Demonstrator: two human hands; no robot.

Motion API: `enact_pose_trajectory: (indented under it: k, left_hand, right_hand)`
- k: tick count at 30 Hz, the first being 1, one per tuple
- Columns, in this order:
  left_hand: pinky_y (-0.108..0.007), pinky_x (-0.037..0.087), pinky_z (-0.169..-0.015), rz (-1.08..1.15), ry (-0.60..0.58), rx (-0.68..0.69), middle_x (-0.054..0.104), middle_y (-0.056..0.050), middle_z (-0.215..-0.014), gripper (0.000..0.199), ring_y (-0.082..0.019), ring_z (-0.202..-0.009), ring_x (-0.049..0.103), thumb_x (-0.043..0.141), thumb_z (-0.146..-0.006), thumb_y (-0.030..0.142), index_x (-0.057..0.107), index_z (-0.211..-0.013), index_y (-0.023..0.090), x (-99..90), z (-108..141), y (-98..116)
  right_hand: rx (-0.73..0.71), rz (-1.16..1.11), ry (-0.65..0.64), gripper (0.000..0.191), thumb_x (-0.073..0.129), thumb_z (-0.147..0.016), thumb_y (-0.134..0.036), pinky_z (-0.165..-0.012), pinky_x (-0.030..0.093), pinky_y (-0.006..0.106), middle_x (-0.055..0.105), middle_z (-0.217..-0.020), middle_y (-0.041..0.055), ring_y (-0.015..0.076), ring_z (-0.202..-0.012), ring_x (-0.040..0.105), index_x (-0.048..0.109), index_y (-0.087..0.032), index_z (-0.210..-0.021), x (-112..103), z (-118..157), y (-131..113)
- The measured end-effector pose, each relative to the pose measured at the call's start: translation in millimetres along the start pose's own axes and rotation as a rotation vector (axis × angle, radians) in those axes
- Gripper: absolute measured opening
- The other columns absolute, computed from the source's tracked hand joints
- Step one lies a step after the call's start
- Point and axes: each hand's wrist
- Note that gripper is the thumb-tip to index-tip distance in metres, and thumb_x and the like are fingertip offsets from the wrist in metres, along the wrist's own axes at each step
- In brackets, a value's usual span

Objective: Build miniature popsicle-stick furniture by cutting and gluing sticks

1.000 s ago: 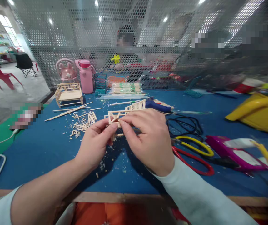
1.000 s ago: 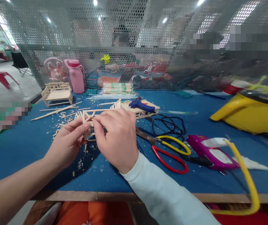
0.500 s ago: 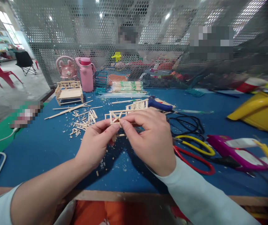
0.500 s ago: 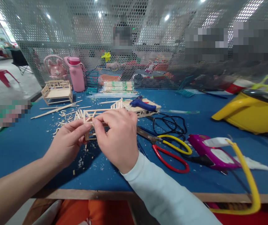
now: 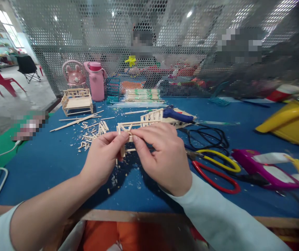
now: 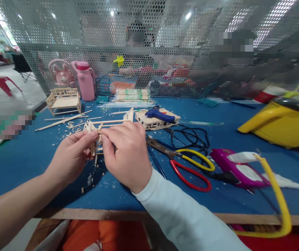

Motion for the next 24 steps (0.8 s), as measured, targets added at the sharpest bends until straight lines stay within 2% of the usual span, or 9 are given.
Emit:
enact_pose_trajectory:
  k: [5, 9, 13, 24]
  left_hand:
    - [-0.016, 0.034, -0.043, 0.047, -0.026, -0.017, 0.048, 0.005, -0.045, 0.024, -0.005, -0.042, 0.041, 0.067, -0.075, 0.032, 0.061, -0.060, 0.015, -0.7, -0.5, 1.9]
    - [-0.017, 0.031, -0.042, 0.000, 0.014, -0.016, 0.047, 0.007, -0.045, 0.020, -0.004, -0.040, 0.038, 0.071, -0.070, 0.029, 0.060, -0.060, 0.015, 0.0, -0.5, 3.5]
    - [-0.019, 0.028, -0.044, -0.061, 0.029, 0.014, 0.044, 0.007, -0.044, 0.027, -0.005, -0.042, 0.035, 0.069, -0.073, 0.033, 0.056, -0.057, 0.015, 0.2, 0.0, 2.5]
    - [-0.018, 0.030, -0.044, -0.076, 0.063, 0.015, 0.045, 0.007, -0.046, 0.025, -0.005, -0.044, 0.037, 0.066, -0.076, 0.035, 0.059, -0.062, 0.016, 1.0, 3.9, -0.3]
  right_hand:
    - [-0.009, -0.003, -0.005, 0.018, 0.053, -0.085, -0.016, -0.080, 0.043, 0.040, 0.073, -0.083, 0.0046, 0.0200, -0.081, 0.062, 0.070, -0.017, -0.088, -0.5, 2.1, 0.8]
    - [-0.011, 0.004, -0.003, 0.017, 0.054, -0.085, -0.017, -0.079, 0.043, 0.039, 0.074, -0.084, 0.0048, 0.0202, -0.080, 0.063, 0.071, -0.017, -0.087, 0.4, 2.7, -2.0]
    - [-0.010, -0.005, 0.001, 0.018, 0.053, -0.086, -0.017, -0.081, 0.042, 0.039, 0.074, -0.085, 0.0034, 0.0194, -0.081, 0.063, 0.071, -0.020, -0.087, 0.8, 2.9, -4.5]
    - [0.052, -0.085, 0.020, 0.014, 0.056, -0.085, -0.018, -0.079, 0.042, 0.037, 0.072, -0.077, 0.0014, 0.0176, -0.077, 0.061, 0.067, -0.020, -0.077, 0.9, 3.4, -5.5]
Point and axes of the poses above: each hand's wrist, its own z-axis away from the middle knuckle, its own x-axis out of the palm, y = z × x
